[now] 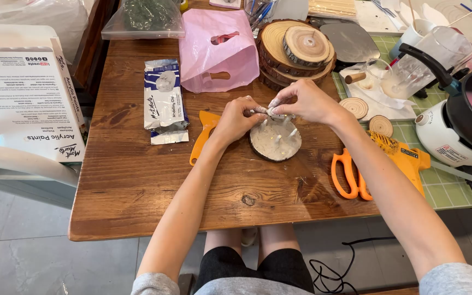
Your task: Sculpting a miniature scene on a wooden base using molding clay.
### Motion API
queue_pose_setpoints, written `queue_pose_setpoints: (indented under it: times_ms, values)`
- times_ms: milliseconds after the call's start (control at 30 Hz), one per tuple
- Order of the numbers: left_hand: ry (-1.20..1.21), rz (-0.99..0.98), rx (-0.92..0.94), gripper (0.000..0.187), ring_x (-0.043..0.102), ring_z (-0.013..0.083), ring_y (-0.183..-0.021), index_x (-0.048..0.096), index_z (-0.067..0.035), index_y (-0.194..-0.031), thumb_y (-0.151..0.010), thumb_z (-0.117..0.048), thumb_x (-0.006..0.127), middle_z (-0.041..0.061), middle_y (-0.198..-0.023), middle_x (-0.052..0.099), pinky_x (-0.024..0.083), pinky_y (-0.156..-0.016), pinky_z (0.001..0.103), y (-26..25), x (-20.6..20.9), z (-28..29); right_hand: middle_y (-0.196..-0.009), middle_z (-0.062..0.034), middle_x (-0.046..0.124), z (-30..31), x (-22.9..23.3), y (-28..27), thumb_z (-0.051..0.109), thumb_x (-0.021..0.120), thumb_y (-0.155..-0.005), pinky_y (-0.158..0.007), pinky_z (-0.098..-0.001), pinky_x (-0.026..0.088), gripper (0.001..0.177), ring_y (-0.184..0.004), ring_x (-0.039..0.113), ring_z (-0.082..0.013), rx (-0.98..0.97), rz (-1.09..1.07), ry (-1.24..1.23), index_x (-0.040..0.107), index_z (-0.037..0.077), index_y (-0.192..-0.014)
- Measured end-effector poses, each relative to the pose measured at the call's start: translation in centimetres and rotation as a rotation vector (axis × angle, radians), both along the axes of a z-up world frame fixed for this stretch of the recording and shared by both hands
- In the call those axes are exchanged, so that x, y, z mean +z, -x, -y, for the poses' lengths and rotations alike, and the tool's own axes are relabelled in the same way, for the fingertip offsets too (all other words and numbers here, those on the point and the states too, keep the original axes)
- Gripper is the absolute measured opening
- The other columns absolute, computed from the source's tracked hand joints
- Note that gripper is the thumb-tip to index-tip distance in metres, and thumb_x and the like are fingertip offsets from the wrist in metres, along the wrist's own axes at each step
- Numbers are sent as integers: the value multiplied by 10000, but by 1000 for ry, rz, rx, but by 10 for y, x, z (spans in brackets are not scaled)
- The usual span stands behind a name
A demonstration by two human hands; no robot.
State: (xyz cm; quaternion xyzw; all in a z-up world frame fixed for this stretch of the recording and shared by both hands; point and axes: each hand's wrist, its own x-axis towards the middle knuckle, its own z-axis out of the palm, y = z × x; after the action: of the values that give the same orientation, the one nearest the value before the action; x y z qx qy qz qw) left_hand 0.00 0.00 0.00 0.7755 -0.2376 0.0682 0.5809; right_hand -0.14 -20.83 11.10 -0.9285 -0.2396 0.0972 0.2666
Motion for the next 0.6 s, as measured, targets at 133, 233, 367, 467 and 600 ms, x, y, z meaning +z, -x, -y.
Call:
queue_pose_setpoints:
  times_ms: [133,233,367,467,600]
  values:
    - [10,73,9,182,669,197,-740,803,-46,-971,-797,-95,810,88,-857,715,535,-684,343,-3,-3,1,-864,-77,798,-6,7,3,190,803,-812,-775,-328,556,215,-760,693,-143,-16,0,27,830,111,-1011]
    - [-25,74,49,180,656,201,-718,807,-44,-968,-800,-108,817,95,-831,708,522,-665,348,-2,-1,2,-858,-77,793,-9,9,3,207,812,-817,-749,-338,556,208,-736,688,-151,-78,3,103,831,131,-1010]
    - [-20,65,62,190,658,193,-704,796,-33,-955,-795,-130,828,89,-834,706,528,-653,339,-1,-2,2,-846,-75,797,-8,6,2,201,799,-828,-731,-334,561,192,-718,695,-152,-76,35,94,834,128,-1002]
    - [-9,39,55,182,657,196,-704,796,-30,-957,-797,-115,819,91,-838,703,526,-651,338,2,2,2,-848,-65,800,-4,2,-1,189,792,-827,-723,-322,565,197,-716,697,-145,-67,17,69,832,126,-1009]
    - [37,83,22,194,669,192,-744,802,-35,-989,-797,-61,788,95,-859,707,542,-686,326,-2,-10,2,-868,-44,804,-3,5,-3,197,766,-868,-719,-309,563,201,-712,698,-126,-78,-52,108,826,149,-1054]
